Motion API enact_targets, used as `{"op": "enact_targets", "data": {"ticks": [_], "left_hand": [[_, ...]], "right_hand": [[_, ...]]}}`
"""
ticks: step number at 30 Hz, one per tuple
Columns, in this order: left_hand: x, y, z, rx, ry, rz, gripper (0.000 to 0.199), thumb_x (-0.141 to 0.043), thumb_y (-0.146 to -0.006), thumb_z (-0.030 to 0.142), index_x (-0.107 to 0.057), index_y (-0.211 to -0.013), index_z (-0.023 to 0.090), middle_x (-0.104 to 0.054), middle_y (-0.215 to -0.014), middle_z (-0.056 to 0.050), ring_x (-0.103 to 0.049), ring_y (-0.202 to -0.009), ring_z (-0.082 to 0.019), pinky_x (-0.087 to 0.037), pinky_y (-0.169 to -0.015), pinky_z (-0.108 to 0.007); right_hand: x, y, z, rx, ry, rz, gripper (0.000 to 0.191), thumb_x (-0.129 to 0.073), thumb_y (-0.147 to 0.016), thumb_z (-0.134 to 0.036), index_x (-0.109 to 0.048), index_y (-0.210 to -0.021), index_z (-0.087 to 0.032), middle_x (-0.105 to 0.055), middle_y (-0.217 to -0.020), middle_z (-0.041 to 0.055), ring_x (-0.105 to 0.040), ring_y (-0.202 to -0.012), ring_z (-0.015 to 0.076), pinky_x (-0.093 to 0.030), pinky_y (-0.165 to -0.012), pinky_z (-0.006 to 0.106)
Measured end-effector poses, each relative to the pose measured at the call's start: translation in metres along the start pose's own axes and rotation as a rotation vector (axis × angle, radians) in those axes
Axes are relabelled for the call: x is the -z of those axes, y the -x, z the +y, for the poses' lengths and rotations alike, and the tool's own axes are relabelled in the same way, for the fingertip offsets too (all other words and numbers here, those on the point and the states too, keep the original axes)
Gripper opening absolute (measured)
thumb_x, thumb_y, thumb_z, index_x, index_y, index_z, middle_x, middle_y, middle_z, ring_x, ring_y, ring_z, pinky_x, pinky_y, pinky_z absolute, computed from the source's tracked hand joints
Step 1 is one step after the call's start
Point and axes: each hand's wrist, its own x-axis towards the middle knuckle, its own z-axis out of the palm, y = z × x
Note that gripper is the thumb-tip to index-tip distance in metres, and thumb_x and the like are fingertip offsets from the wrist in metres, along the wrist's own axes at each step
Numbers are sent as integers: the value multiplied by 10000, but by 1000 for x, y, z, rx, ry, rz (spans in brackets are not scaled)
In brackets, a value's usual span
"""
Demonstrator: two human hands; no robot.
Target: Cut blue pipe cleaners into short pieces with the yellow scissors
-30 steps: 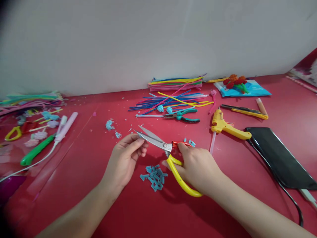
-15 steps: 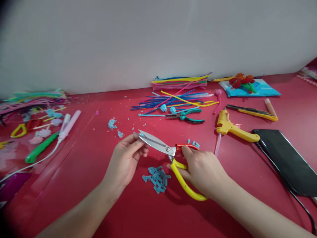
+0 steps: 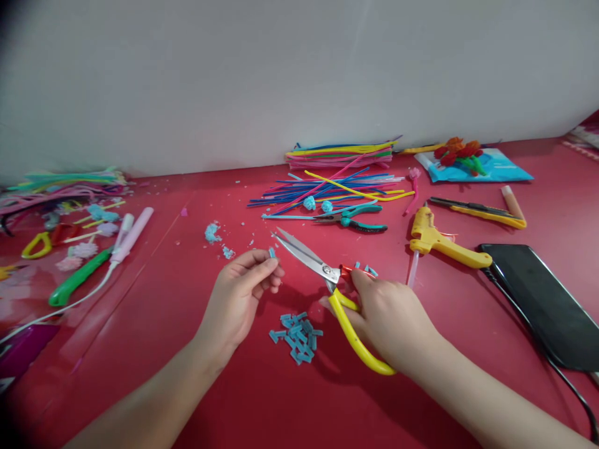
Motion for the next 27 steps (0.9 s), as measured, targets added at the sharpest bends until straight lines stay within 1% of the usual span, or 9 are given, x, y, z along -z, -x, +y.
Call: {"op": "enact_targets", "data": {"ticks": [3, 8, 12, 17, 20, 23, 27], "left_hand": [[-1, 0, -3, 3, 64, -6, 64, -594, -703, 200, -576, -720, 141, -586, -622, -2, -525, -548, -82, -425, -511, -194], [-1, 0, -5, -40, 126, -8, 48, -574, -720, 174, -585, -757, 145, -597, -659, -8, -534, -579, -85, -427, -530, -197], [0, 1, -4, -46, 153, -11, 22, -562, -725, 160, -578, -736, 149, -581, -635, 2, -524, -561, -81, -416, -512, -189], [0, 2, -5, -47, 180, -40, 26, -540, -742, 161, -566, -746, 161, -569, -639, 6, -505, -561, -74, -395, -510, -181], [-1, 2, -5, -48, 184, -34, 13, -543, -738, 164, -555, -741, 164, -557, -635, 8, -495, -558, -75, -384, -509, -184], [-2, 3, -6, -56, 177, -15, 14, -548, -731, 168, -552, -745, 165, -549, -639, 7, -492, -561, -77, -380, -510, -186], [-2, 4, -7, -65, 176, -20, 18, -546, -732, 171, -554, -747, 163, -549, -651, 2, -493, -574, -78, -383, -518, -188]], "right_hand": [[1, 0, -2, -10, -23, -19, 342, -364, -773, -538, -425, -743, -203, -529, -483, -10, -490, -415, 134, -156, -423, 244], [-2, 1, -3, 46, -5, -63, 341, -354, -776, -543, -408, -747, -208, -519, -481, -19, -491, -416, 142, -136, -426, 245], [-6, 2, -3, 87, -18, -46, 327, -356, -785, -525, -412, -753, -205, -529, -501, -14, -492, -422, 141, -135, -434, 252], [-9, 3, -5, 110, -53, -27, 305, -361, -793, -499, -404, -738, -202, -513, -496, -18, -482, -420, 130, -147, -436, 253], [-10, 4, -5, 121, -69, -20, 288, -362, -797, -483, -390, -725, -206, -500, -482, -22, -477, -414, 128, -156, -435, 250], [-10, 4, -6, 129, -89, -24, 277, -361, -802, -468, -379, -707, -208, -509, -489, -17, -476, -413, 125, -167, -434, 249], [-8, 4, -8, 118, -88, -46, 280, -361, -803, -471, -376, -705, -209, -525, -503, -11, -485, -427, 131, -170, -440, 250]]}}
